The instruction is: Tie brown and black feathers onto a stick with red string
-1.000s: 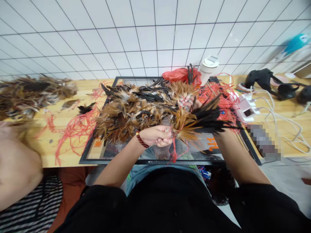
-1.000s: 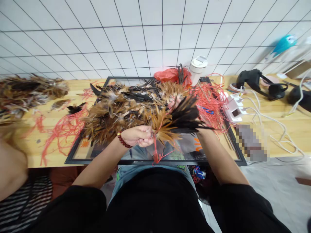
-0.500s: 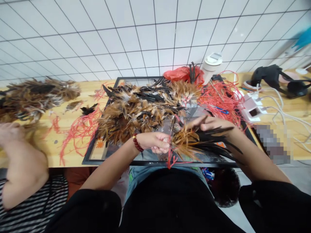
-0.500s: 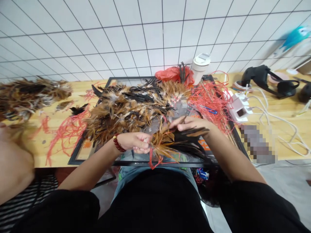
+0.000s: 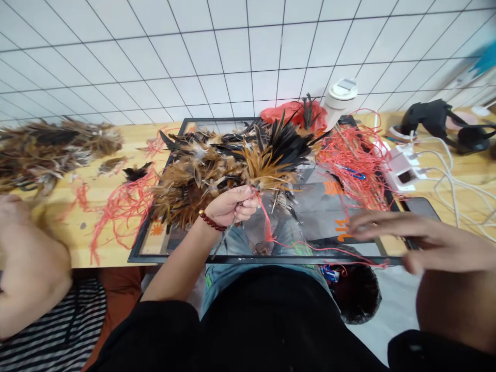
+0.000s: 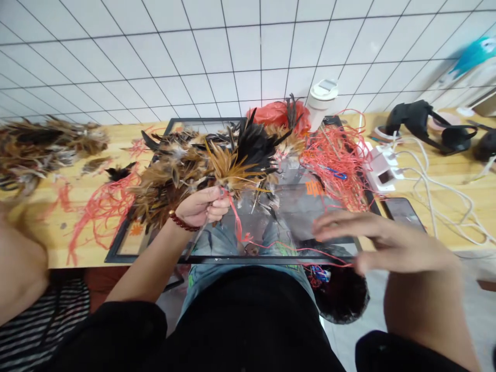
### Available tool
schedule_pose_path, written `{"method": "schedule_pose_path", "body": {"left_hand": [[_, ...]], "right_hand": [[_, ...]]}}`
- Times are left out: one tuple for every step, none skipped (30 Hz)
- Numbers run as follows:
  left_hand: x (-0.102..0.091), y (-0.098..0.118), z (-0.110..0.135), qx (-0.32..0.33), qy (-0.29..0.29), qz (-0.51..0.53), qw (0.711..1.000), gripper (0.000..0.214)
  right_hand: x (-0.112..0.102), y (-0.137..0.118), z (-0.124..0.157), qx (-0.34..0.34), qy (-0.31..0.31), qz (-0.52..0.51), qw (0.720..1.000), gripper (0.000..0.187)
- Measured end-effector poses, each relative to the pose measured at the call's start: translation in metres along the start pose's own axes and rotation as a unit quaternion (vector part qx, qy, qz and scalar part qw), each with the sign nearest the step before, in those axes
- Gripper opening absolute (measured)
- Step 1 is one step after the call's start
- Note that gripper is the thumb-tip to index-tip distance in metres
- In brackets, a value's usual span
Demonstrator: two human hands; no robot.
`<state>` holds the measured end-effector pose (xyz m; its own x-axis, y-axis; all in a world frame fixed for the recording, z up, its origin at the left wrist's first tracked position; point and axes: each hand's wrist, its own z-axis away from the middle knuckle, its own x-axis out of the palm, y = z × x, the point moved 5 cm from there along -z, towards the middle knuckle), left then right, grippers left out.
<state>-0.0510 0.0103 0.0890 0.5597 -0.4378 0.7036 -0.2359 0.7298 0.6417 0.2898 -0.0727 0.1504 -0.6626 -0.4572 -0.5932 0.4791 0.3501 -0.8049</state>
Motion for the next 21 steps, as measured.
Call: {"method": "schedule_pose_path", "body": {"left_hand": [[0.007,-0.001,-0.007,0.005,-0.006,0.009,1.0,0.029],[0.014,-0.001,-0.013,0.011,-0.011,0.019,1.0,0.025],[0.02,-0.002,-0.02,0.017,-0.013,0.028,0.999,0.021],[0.026,-0.003,-0.026,0.02,-0.013,0.038,0.999,0.018],[0.03,-0.004,-0.031,0.02,-0.011,0.047,0.999,0.017],[0.032,-0.005,-0.036,0.018,-0.008,0.056,0.998,0.018],[0.033,-0.006,-0.039,0.013,-0.006,0.063,0.998,0.021],[0.033,-0.006,-0.042,0.009,-0.002,0.072,0.997,0.024],[0.032,-0.007,-0.043,0.007,0.003,0.082,0.997,0.028],[0.03,-0.007,-0.043,0.003,0.007,0.094,0.996,0.032],[0.027,-0.008,-0.043,-0.002,0.01,0.106,0.994,0.037],[0.026,-0.01,-0.043,-0.011,0.013,0.118,0.993,0.042],[0.024,-0.012,-0.043,-0.02,0.015,0.129,0.991,0.049],[0.023,-0.016,-0.044,-0.028,0.019,0.141,0.989,0.054],[0.022,-0.02,-0.045,-0.033,0.022,0.153,0.987,0.058],[0.021,-0.025,-0.048,-0.03,0.027,0.168,0.985,0.059],[0.019,-0.029,-0.051,-0.02,0.032,0.184,0.982,0.058],[0.018,-0.033,-0.055,-0.008,0.039,0.198,0.979,0.056],[0.015,-0.037,-0.059,0.006,0.049,0.208,0.977,0.052],[0.012,-0.041,-0.064,0.02,0.06,0.213,0.975,0.048],[0.009,-0.044,-0.068,0.035,0.073,0.214,0.973,0.044]], "right_hand": [[0.023,-0.009,-0.016,0.008,-0.045,-0.044,0.998,0.045],[0.04,-0.014,-0.034,0.027,-0.005,-0.098,0.995,0.042],[0.057,-0.016,-0.052,0.05,0.054,-0.158,0.985,0.042],[0.077,-0.016,-0.068,0.06,0.093,-0.231,0.967,0.048],[0.098,-0.016,-0.082,0.062,0.094,-0.312,0.944,0.055],[0.119,-0.015,-0.093,0.067,0.074,-0.388,0.916,0.057],[0.137,-0.013,-0.101,0.081,0.059,-0.454,0.886,0.055],[0.15,-0.011,-0.105,0.095,0.043,-0.514,0.851,0.049],[0.158,-0.008,-0.105,0.111,0.039,-0.565,0.817,0.041],[0.16,-0.003,-0.104,0.128,0.048,-0.606,0.783,0.033],[0.159,0.002,-0.101,0.14,0.07,-0.639,0.753,0.029],[0.155,0.009,-0.096,0.148,0.1,-0.66,0.729,0.029],[0.15,0.015,-0.092,0.151,0.135,-0.672,0.713,0.031],[0.145,0.022,-0.088,0.153,0.17,-0.674,0.702,0.032],[0.141,0.028,-0.084,0.157,0.195,-0.67,0.698,0.032],[0.14,0.034,-0.082,0.161,0.212,-0.663,0.7,0.032],[0.141,0.038,-0.08,0.167,0.219,-0.653,0.706,0.033],[0.143,0.042,-0.079,0.175,0.22,-0.637,0.717,0.034],[0.145,0.045,-0.077,0.184,0.218,-0.612,0.738,0.037],[0.146,0.046,-0.075,0.193,0.214,-0.567,0.772,0.039],[0.143,0.045,-0.071,0.197,0.212,-0.497,0.818,0.039]]}}
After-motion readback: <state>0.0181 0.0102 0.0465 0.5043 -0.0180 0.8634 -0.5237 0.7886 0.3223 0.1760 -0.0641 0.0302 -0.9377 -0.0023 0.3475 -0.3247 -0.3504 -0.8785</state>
